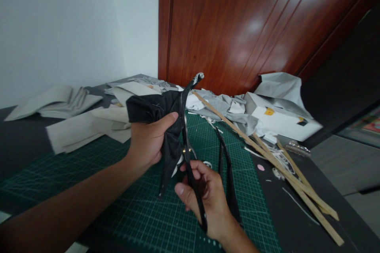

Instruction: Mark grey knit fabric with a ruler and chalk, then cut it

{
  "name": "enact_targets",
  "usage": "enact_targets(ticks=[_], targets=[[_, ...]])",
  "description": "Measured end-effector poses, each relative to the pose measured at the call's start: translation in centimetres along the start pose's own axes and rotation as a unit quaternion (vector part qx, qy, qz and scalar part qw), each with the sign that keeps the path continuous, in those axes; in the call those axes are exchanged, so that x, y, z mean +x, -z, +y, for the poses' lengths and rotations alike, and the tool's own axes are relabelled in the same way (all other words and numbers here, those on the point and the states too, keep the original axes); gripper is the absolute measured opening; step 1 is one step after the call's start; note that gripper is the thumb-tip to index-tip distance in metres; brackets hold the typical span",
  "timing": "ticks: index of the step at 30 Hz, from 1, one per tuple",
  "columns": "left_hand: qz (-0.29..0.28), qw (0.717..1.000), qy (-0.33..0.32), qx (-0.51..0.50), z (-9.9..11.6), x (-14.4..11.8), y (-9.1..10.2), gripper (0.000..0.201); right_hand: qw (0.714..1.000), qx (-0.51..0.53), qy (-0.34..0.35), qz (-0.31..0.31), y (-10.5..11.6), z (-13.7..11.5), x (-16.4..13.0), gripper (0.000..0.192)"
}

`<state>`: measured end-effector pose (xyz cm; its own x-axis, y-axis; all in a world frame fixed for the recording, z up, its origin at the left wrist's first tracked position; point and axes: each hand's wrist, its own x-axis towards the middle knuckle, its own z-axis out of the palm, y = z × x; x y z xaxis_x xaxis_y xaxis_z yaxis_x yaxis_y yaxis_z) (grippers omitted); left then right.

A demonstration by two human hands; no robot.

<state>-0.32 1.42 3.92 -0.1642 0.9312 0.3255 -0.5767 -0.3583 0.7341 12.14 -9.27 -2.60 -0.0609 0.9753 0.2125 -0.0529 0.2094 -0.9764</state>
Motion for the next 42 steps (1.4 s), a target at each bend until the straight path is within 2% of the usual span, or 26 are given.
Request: enact_targets(ticks=[9, 19, 25, 42], targets=[[-0.045, 0.994, -0.039, 0.088, -0.56, -0.1, 0.69, 0.019, 1.0, 0.012, -0.004, 0.012, -0.23, -0.26, 0.02, 0.036], [-0.052, 0.987, -0.08, 0.126, -0.72, -0.01, 0.91, 0.016, 0.999, -0.021, -0.005, 0.027, -0.26, -0.21, -0.07, 0.036], [-0.05, 0.992, -0.044, 0.109, -0.7, -0.28, 0.88, 0.018, 0.999, -0.036, -0.018, 0.025, -0.26, -0.15, -0.25, 0.036], [-0.048, 0.992, -0.055, 0.1, -0.7, -0.3, 0.84, 0.021, 0.998, -0.057, -0.019, 0.034, -0.32, -0.19, -0.25, 0.035]])
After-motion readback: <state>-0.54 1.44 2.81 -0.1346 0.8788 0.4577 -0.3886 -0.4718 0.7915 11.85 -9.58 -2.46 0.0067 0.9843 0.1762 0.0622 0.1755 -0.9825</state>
